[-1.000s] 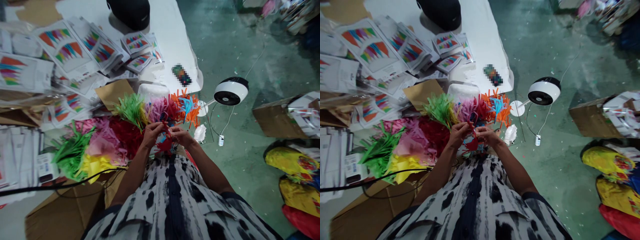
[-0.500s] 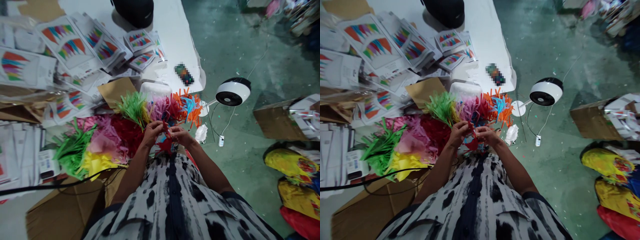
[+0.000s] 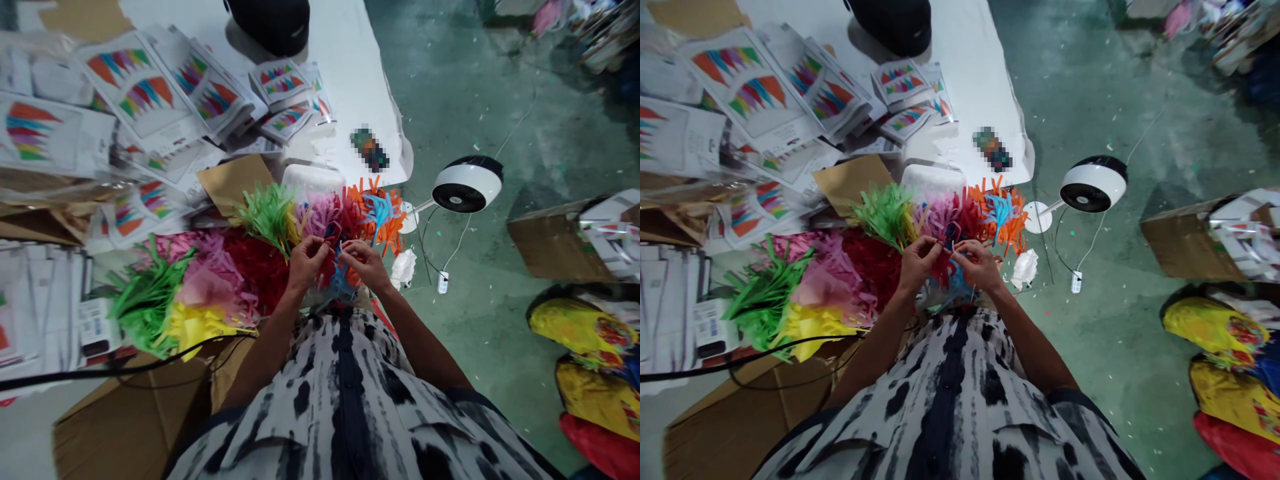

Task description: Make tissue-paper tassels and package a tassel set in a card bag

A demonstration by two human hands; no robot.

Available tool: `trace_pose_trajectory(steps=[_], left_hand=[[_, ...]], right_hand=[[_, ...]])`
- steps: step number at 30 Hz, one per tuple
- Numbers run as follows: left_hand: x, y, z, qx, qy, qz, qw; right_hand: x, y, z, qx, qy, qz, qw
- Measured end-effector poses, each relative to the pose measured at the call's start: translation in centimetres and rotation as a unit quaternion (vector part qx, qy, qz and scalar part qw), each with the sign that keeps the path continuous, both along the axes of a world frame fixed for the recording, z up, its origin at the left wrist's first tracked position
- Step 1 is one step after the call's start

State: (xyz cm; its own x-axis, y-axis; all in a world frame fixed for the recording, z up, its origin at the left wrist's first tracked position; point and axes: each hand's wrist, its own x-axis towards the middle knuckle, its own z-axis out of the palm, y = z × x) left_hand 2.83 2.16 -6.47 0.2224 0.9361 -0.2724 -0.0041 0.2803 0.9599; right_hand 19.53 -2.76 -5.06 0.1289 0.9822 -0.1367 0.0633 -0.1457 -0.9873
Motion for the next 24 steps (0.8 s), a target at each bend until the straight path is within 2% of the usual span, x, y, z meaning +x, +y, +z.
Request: trace_pose_trajectory(steps=[3, 5, 8, 12, 18, 24], left_hand=[[0.2, 0.0, 0.1, 0.047, 0.058, -0.009, 0.997], [0.4, -0.3, 0.3, 0.078, 0.084, -0.011, 0.993], [0.7, -0.8, 0.7, 0.112, 0.111, -0.016, 0.987], [0.7, -1.1, 1.3, 0.144, 0.126, -0.038, 0.981], [0.1, -1.5, 1.7, 0.123, 0.053, -0.075, 0.988], [0.4, -1.6, 0.9, 0.059, 0.001, -0.021, 0.998]], right_hand=[[0.0, -0.3, 1.6, 0.018, -0.06, 0.029, 0.998], [0.0, -0.3, 1.9, 0.008, -0.085, 0.034, 0.996], [0.0, -0.1, 1.2, -0.021, -0.076, 0.021, 0.997], [0.0, 0.1, -0.3, -0.065, -0.009, -0.008, 0.998], [0.0, -0.2, -0.4, -0.061, 0.001, -0.039, 0.997], [0.1, -0.5, 0.6, -0.04, -0.039, -0.011, 0.998]])
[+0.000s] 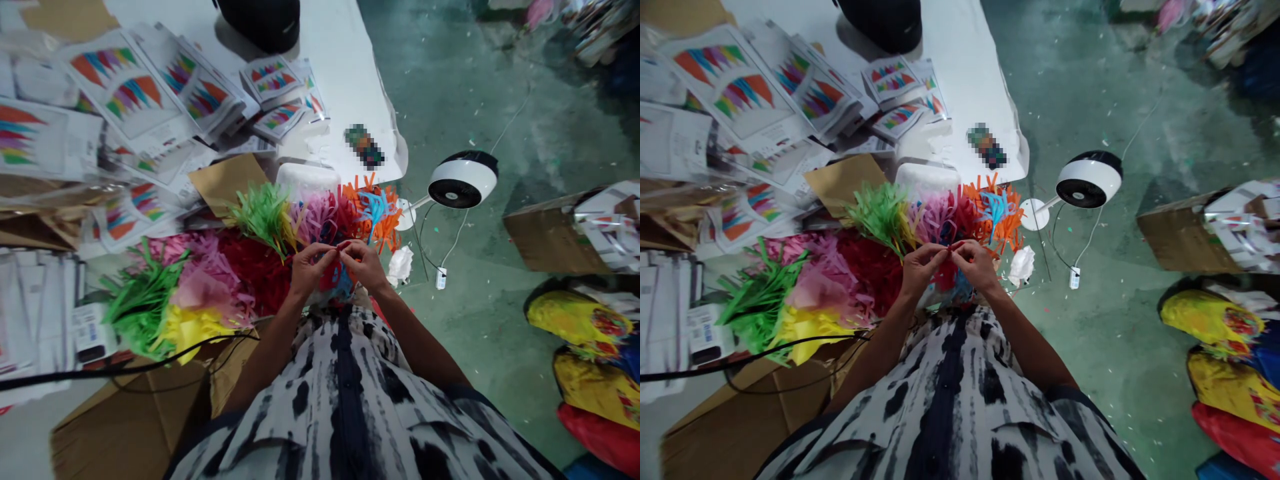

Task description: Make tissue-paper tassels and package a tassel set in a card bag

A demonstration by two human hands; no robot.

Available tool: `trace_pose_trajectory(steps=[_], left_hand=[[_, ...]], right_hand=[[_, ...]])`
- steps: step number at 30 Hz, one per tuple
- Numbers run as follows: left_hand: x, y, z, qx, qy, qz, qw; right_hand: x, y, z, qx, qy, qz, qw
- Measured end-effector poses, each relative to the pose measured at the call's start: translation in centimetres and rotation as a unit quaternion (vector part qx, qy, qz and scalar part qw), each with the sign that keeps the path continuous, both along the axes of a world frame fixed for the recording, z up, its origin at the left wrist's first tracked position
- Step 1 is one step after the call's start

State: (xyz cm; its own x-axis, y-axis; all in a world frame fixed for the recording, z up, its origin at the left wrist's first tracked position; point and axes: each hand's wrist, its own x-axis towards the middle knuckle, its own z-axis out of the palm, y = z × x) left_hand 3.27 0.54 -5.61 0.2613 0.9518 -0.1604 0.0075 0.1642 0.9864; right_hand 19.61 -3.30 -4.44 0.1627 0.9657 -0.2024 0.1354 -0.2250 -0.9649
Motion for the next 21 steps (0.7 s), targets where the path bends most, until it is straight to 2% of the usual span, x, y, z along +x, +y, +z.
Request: trace_pose_trajectory(steps=[7, 16, 21], left_hand=[[0.4, -0.2, -0.5, -0.079, -0.08, 0.0, 0.994], [0.5, -0.1, -0.4, -0.111, -0.102, -0.02, 0.988], [0.1, 0.2, -0.6, -0.117, -0.105, -0.035, 0.987]], right_hand=[[-0.1, -0.4, 0.2, 0.014, -0.029, 0.005, 0.999], [0.1, -0.4, 0.9, 0.02, -0.029, 0.016, 0.999], [0.2, -0.2, 1.3, 0.044, -0.07, 0.034, 0.996]])
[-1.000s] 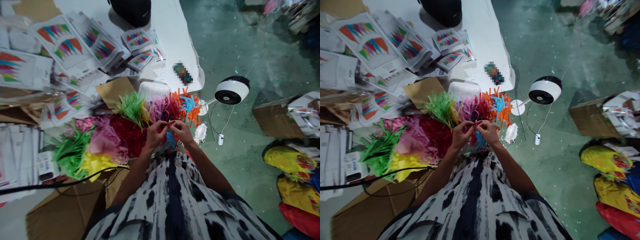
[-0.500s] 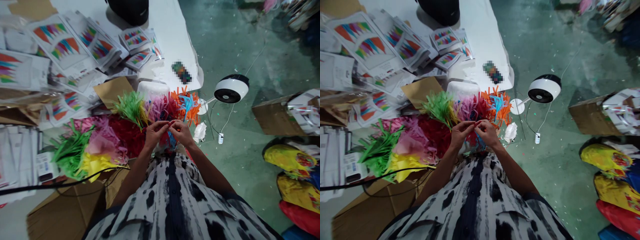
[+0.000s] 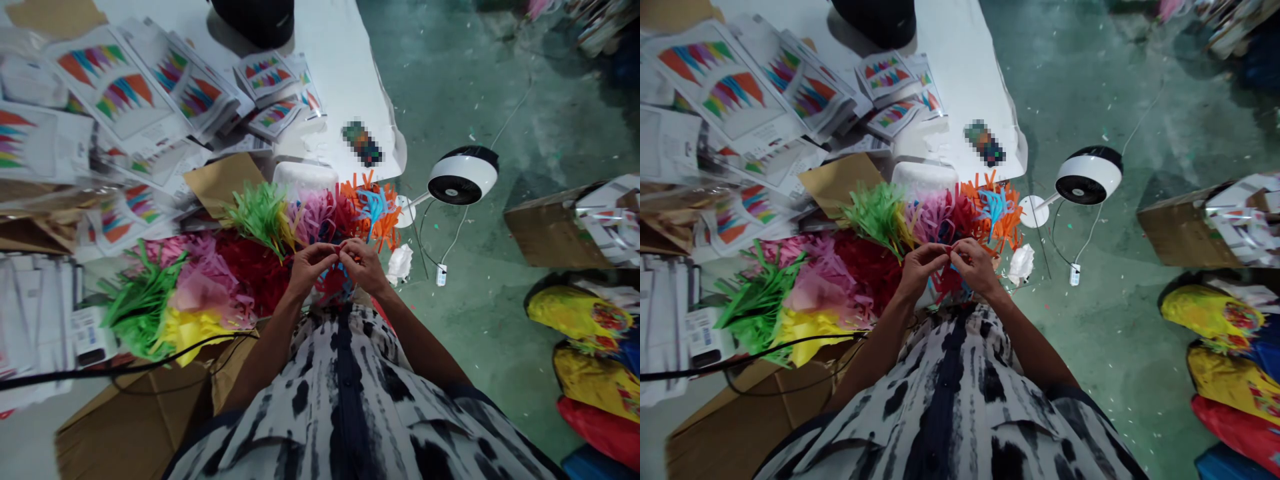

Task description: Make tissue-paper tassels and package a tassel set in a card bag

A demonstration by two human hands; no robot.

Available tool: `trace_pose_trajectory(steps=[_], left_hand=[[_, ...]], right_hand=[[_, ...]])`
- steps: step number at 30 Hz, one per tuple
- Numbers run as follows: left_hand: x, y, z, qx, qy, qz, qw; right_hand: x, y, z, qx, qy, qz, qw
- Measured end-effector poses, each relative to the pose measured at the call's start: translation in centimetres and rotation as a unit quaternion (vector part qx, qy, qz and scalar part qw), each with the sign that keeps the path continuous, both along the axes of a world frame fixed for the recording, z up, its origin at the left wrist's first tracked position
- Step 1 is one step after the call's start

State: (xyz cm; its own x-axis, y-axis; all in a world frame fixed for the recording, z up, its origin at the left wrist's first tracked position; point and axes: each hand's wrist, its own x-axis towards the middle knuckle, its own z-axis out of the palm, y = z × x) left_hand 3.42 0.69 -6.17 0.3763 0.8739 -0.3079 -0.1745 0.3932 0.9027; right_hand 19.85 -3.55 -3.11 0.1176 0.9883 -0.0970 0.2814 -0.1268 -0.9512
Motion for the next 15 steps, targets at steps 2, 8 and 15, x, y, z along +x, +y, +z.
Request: trace_pose_trajectory(steps=[2, 8, 15], left_hand=[[-0.1, 0.1, -0.1, -0.002, 0.004, -0.003, 1.0], [0.5, 0.4, 0.2, 0.061, 0.071, 0.052, 0.994], [1.2, 0.8, 0.7, 0.122, 0.114, 0.052, 0.984]], right_hand=[[0.0, 0.1, 0.1, 0.012, -0.016, 0.007, 1.0], [-0.2, 0.3, -0.5, 0.01, -0.03, -0.011, 0.999], [0.4, 0.4, -1.2, -0.03, 0.038, -0.103, 0.993]])
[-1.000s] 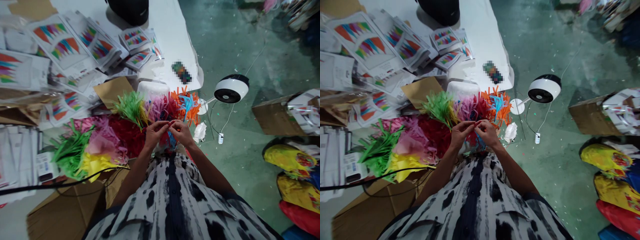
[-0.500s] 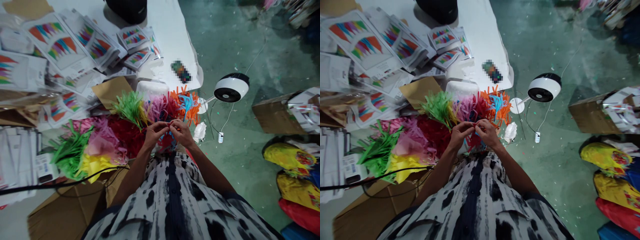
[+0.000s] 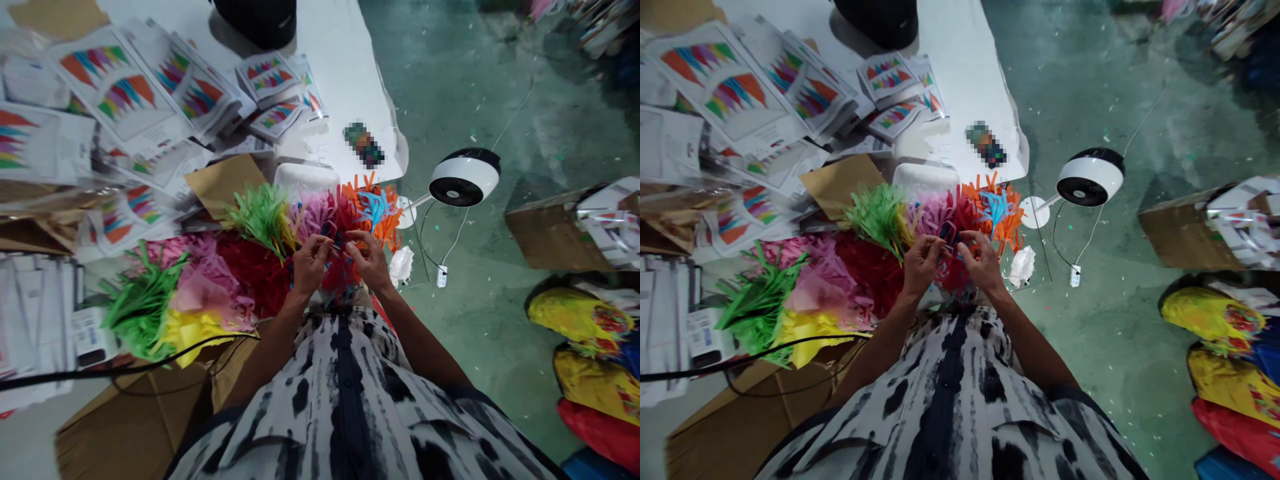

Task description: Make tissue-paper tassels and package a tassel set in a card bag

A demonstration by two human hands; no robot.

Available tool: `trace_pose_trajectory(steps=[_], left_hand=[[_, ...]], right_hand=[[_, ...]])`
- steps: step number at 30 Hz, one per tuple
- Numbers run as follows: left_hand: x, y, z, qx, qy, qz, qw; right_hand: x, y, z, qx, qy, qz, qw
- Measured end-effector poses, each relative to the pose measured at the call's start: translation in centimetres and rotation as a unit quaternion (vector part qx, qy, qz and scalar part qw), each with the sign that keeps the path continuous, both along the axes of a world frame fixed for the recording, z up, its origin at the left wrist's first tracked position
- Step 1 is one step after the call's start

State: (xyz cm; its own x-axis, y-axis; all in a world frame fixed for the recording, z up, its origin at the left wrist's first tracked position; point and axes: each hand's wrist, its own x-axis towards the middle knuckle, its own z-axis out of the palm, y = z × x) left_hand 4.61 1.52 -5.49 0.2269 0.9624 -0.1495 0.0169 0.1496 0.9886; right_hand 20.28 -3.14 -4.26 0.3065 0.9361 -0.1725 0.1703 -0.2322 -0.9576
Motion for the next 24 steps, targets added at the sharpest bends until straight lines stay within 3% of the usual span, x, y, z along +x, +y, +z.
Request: trace_pose_trajectory(steps=[7, 12, 16, 20, 24], left_hand=[[0.4, 0.3, 0.9, 0.031, 0.016, -0.062, 0.997], [0.7, 0.5, 0.1, 0.045, -0.043, -0.073, 0.995], [1.3, 0.2, -1.4, 0.005, -0.069, -0.183, 0.981], [1.7, -0.3, -2.5, 0.003, -0.012, -0.229, 0.973], [1.9, -0.6, -3.1, 0.013, 0.038, -0.257, 0.966]], right_hand=[[0.3, 0.0, 0.9, 0.032, -0.068, 0.042, 0.996], [1.1, 0.2, 0.3, 0.012, 0.037, 0.012, 0.999], [2.1, 0.3, 0.1, 0.003, 0.097, 0.007, 0.995], [3.5, 0.4, 0.1, 0.015, 0.053, -0.026, 0.998], [4.3, 0.2, 0.0, 0.073, -0.034, -0.067, 0.994]])
